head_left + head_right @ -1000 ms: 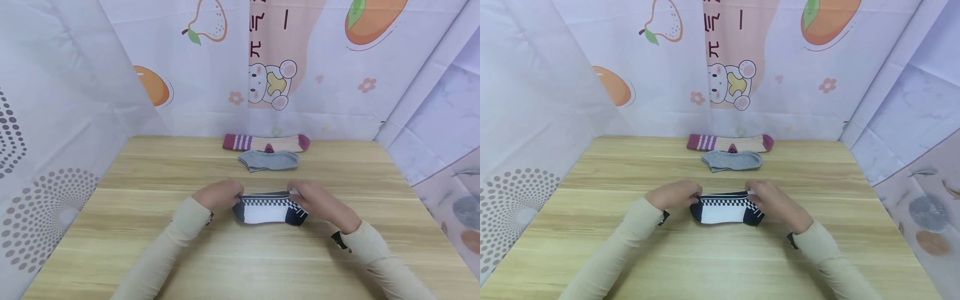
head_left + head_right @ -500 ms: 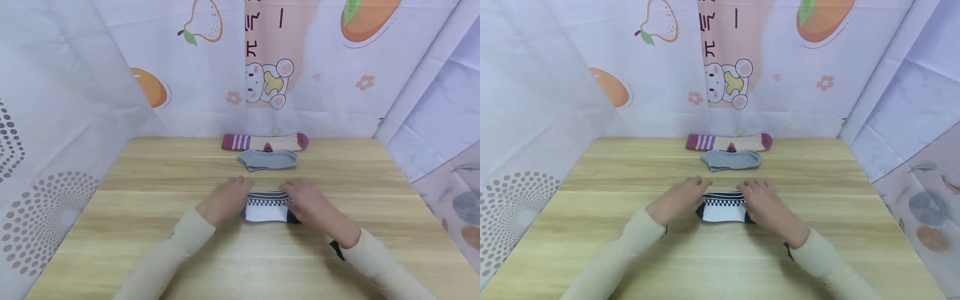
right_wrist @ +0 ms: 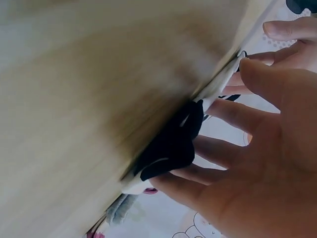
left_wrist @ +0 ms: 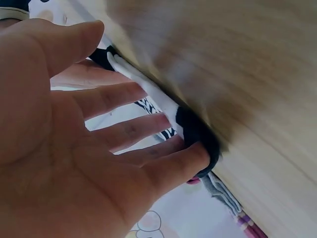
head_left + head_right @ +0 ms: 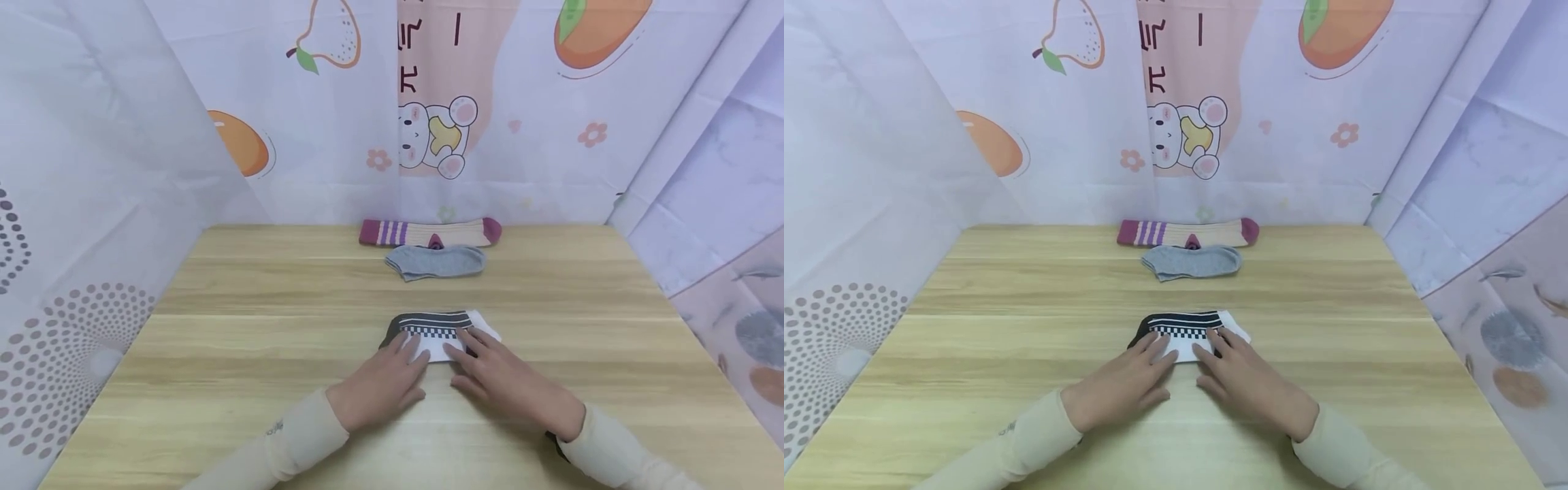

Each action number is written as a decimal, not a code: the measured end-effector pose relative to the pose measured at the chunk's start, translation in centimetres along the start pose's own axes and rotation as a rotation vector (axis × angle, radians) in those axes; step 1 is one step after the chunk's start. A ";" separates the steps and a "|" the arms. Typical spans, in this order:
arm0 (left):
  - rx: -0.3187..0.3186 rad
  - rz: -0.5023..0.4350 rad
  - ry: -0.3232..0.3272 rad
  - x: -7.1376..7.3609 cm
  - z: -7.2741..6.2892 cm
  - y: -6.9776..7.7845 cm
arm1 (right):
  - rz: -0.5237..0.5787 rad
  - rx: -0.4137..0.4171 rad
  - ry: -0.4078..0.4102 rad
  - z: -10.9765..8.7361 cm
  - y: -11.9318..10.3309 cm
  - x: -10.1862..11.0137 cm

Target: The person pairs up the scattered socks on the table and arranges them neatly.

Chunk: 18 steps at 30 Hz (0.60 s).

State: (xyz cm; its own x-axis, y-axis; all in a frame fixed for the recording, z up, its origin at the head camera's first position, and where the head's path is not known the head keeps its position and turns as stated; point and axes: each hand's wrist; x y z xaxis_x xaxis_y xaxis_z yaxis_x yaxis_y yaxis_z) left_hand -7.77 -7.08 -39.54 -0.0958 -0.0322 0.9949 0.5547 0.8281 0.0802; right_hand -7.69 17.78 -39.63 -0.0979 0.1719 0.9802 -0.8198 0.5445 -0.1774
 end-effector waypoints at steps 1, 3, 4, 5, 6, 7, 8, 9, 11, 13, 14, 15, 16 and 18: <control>-0.003 -0.014 -0.003 0.1 0.0 0.0 | 0.008 -0.005 -0.004 0.0 0.0 0.0; 0.000 -0.037 -0.014 0.2 0.2 0.0 | 0.021 -0.013 -0.009 0.1 0.1 0.1; -0.002 -0.043 -0.016 0.3 0.3 0.0 | 0.026 -0.014 -0.009 0.1 0.2 0.2; -0.002 -0.052 -0.016 0.3 0.4 0.0 | 0.032 -0.019 -0.012 0.2 0.2 0.3; -0.003 -0.056 -0.016 0.4 0.5 -0.1 | 0.038 -0.023 -0.014 0.2 0.3 0.4; -0.004 -0.060 -0.016 0.4 0.6 -0.2 | 0.040 -0.024 -0.015 0.3 0.4 0.4; -0.005 -0.064 -0.017 0.5 0.8 -0.2 | 0.044 -0.025 -0.016 0.4 0.5 0.4; -0.008 -0.070 -0.016 0.5 0.9 -0.3 | 0.045 -0.025 -0.014 0.5 0.6 0.5; -0.009 -0.084 -0.017 0.5 1.2 -0.5 | 0.049 -0.026 -0.012 0.7 0.8 0.5; -0.008 -0.092 -0.020 0.4 1.6 -0.7 | 0.049 -0.021 -0.006 0.9 1.1 0.5; -0.006 -0.092 -0.021 0.4 1.8 -0.8 | 0.049 -0.020 -0.005 1.0 1.3 0.5; -0.004 -0.089 -0.022 0.4 2.0 -0.9 | 0.046 -0.014 -0.004 1.1 1.5 0.5; -0.001 -0.087 -0.025 0.4 2.2 -1.1 | 0.046 -0.013 -0.008 1.3 1.6 0.5; 0.006 -0.091 -0.034 0.5 2.7 -1.3 | 0.040 -0.005 -0.013 1.5 2.1 0.6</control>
State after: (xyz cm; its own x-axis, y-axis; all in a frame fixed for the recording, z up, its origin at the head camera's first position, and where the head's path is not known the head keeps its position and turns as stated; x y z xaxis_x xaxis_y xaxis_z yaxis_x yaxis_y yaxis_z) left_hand -10.77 -6.72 -39.35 -0.1735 -0.0881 0.9809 0.5379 0.8258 0.1693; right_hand -10.27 17.78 -39.30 -0.1377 0.1832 0.9734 -0.8123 0.5414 -0.2168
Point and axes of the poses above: each hand's wrist, its own z-axis towards the middle knuckle, its own x-axis out of the back of the hand, y = z × x, and after that the axes turned 15 degrees about x, right-handed
